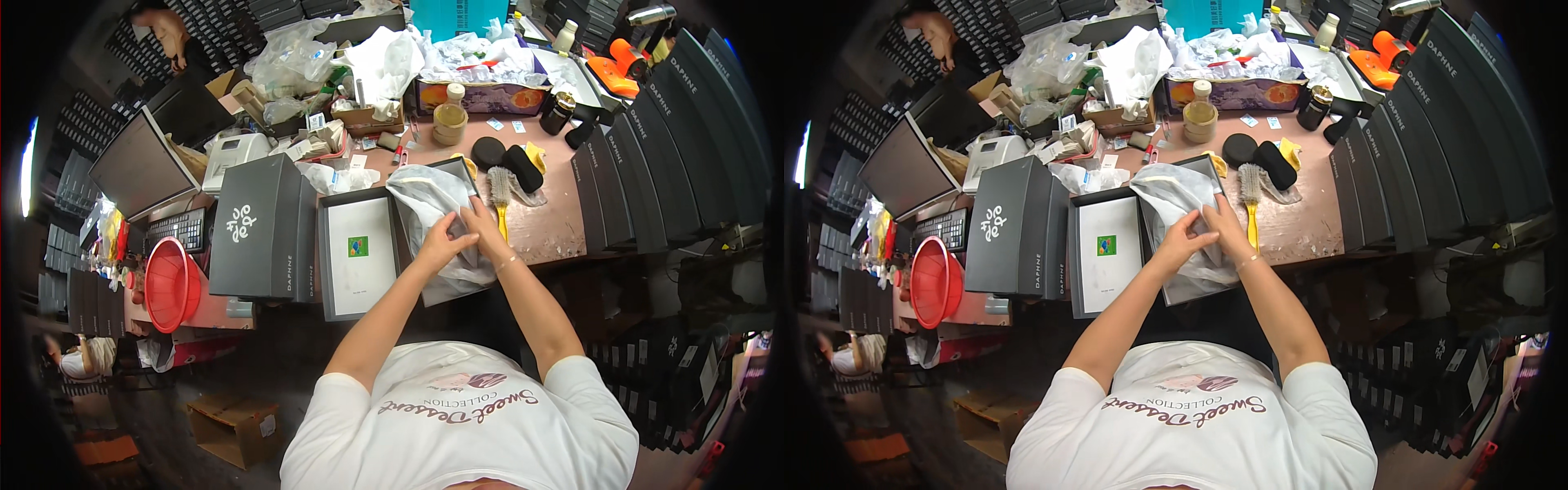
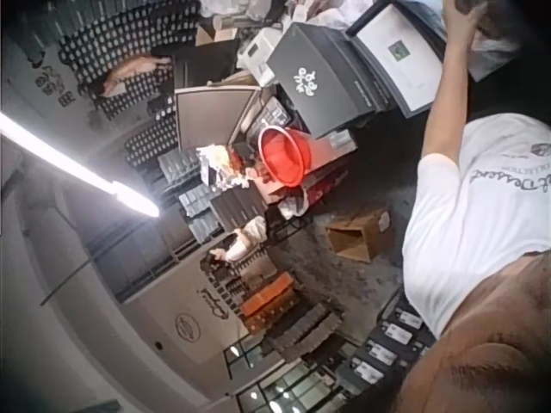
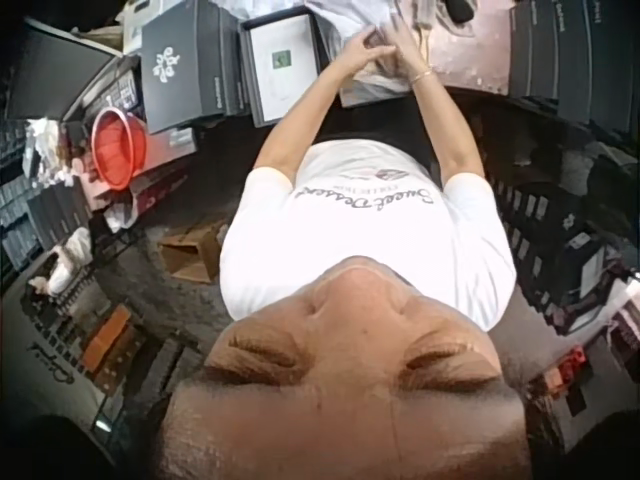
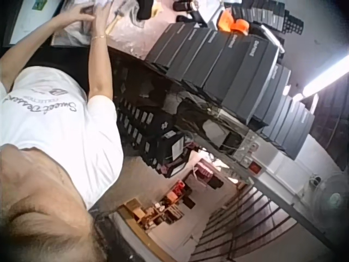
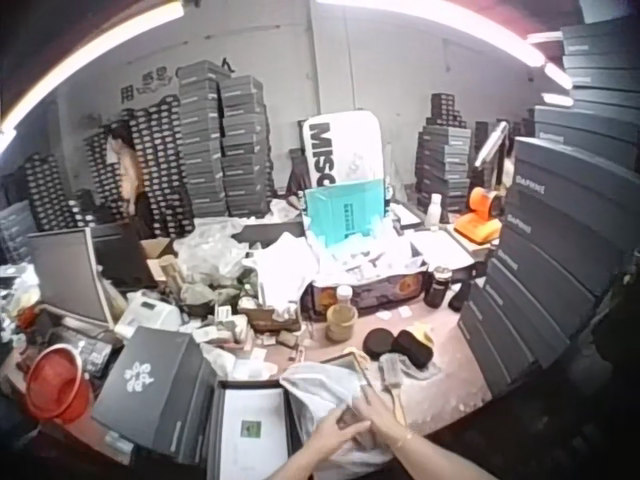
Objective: Cleaning high-heeled shoes with a brush and sponge, wrapping them in protective tissue and bags, and placing them into branded shoeboxes for shipping.
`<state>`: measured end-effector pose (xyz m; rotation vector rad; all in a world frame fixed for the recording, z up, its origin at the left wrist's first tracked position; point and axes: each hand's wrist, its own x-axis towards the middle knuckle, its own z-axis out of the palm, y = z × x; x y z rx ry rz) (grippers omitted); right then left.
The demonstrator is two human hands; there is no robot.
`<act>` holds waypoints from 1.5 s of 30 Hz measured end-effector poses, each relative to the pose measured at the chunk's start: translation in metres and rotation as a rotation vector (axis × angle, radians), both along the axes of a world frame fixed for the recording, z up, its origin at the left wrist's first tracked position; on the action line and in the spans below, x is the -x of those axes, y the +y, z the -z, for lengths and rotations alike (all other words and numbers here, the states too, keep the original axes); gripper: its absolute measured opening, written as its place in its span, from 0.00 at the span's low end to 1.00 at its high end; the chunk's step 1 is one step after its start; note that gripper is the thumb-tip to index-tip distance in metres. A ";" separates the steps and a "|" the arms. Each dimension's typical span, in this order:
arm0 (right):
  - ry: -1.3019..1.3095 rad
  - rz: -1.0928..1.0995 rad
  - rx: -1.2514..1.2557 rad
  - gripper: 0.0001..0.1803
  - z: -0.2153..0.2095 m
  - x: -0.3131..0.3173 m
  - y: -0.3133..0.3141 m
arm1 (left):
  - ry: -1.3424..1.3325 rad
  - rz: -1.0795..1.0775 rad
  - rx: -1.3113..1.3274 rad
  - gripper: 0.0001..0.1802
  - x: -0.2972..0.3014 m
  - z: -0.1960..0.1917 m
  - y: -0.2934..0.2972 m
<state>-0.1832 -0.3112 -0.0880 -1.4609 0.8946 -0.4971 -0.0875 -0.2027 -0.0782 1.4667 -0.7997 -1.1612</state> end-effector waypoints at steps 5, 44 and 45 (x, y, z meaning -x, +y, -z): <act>-0.010 -0.045 0.530 0.25 -0.003 0.026 0.009 | -0.431 0.318 0.137 0.36 -0.008 -0.035 0.017; 0.210 -0.351 0.796 0.08 -0.045 0.106 0.022 | -1.344 0.713 0.255 0.19 -0.008 0.003 0.037; 0.207 -0.352 0.857 0.09 -0.044 0.104 0.026 | -1.329 0.709 0.222 0.17 -0.008 0.004 0.031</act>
